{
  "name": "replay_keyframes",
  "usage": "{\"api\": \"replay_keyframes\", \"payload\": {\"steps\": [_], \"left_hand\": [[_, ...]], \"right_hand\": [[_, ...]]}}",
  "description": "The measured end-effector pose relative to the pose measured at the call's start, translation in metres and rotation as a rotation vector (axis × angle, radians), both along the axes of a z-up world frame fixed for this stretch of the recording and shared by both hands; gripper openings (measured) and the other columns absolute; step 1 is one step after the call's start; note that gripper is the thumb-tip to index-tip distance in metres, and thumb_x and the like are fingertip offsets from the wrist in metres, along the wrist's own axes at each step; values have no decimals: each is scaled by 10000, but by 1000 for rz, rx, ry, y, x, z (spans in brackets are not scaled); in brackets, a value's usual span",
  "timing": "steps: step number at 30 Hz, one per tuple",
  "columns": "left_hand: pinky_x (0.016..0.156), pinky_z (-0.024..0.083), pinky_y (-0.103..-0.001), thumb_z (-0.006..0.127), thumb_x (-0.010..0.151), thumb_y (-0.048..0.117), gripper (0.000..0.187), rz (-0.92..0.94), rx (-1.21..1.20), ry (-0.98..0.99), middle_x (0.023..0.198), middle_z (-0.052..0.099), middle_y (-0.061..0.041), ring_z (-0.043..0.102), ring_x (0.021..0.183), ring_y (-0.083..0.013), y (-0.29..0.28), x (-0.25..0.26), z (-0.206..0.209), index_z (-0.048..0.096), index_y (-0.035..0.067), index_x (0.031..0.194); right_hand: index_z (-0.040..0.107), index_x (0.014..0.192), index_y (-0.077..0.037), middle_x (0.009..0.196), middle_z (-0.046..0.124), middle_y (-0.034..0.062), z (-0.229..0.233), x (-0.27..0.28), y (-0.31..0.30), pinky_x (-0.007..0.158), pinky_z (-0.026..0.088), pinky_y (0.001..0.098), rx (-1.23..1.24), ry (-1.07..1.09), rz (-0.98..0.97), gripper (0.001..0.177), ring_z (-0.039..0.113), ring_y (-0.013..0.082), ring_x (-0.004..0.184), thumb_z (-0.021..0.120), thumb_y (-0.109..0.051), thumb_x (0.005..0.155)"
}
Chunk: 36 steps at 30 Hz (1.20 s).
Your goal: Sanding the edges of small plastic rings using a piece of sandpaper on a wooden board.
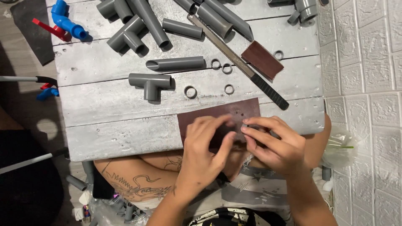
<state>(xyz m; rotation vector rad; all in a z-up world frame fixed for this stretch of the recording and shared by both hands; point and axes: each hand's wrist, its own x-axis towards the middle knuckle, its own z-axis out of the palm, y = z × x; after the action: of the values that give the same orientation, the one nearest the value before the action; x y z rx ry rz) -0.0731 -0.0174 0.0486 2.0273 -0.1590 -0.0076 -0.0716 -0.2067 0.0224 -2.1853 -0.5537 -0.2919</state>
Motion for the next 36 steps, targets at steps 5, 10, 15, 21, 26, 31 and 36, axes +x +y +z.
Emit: {"api": "replay_keyframes", "payload": {"steps": [5, 10, 15, 21, 26, 31, 36], "left_hand": [[1071, 396, -482, 677, 894, 115, 380, 77, 456, -199, 1355, 573, -188, 500, 1291, -393, -7, -23, -27, 646, -26, 1246], [1088, 356, -530, 664, 951, 131, 359, 73, 469, -322, 1396, 597, -277, 460, 1366, -514, -3, -28, -60, 684, -17, 1277], [1158, 328, -483, 627, 981, 254, 393, 95, 532, -334, 1450, 594, -162, 483, 1397, -417, -1, -30, -71, 672, 92, 1336], [1169, 321, -468, 605, 993, 289, 426, 100, 537, -319, 1467, 585, -144, 489, 1402, -391, 0, -30, -76, 635, 126, 1385], [1179, 308, -459, 600, 976, 260, 433, 115, 531, -312, 1471, 583, -135, 481, 1412, -382, -2, -31, -76, 637, 125, 1385], [1189, 295, -446, 583, 929, 202, 476, 102, 522, -296, 1483, 576, -127, 475, 1421, -365, -1, -31, -73, 634, 119, 1395], [1180, 324, -408, 568, 879, 200, 642, 134, 521, -266, 1440, 613, -156, 516, 1393, -332, -1, -29, -73, 496, -28, 1475]], "right_hand": [[760, 1042, 24, 1130, 732, 144, 6, 1, -8, 768, 548, 308, -270, 21, 135, 269, 635, 242, 878, 753, 29, 773], [767, 994, 4, 1049, 757, 170, -13, 1, -9, 720, 568, 379, -281, -221, 168, 104, 674, 314, 777, 684, -30, 942], [769, 1023, -40, 1088, 760, 131, -16, 7, 10, 699, 530, 356, -317, -227, 223, 136, 666, 269, 798, 652, -72, 961], [765, 979, -30, 1088, 764, 129, -12, 20, 7, 723, 526, 399, -379, -215, 143, 98, 673, 313, 852, 680, -80, 972], [781, 996, -68, 1083, 768, 109, -42, -7, -9, 696, 519, 360, -389, -211, 169, 107, 669, 268, 825, 706, -94, 923], [773, 1002, -61, 1099, 762, 117, -32, 14, 17, 688, 520, 370, -323, -216, 196, 114, 672, 291, 840, 668, -72, 958], [782, 1040, -68, 1130, 764, 85, -23, 24, -5, 738, 517, 350, -388, -234, 92, 127, 667, 265, 856, 681, -75, 963]]}}
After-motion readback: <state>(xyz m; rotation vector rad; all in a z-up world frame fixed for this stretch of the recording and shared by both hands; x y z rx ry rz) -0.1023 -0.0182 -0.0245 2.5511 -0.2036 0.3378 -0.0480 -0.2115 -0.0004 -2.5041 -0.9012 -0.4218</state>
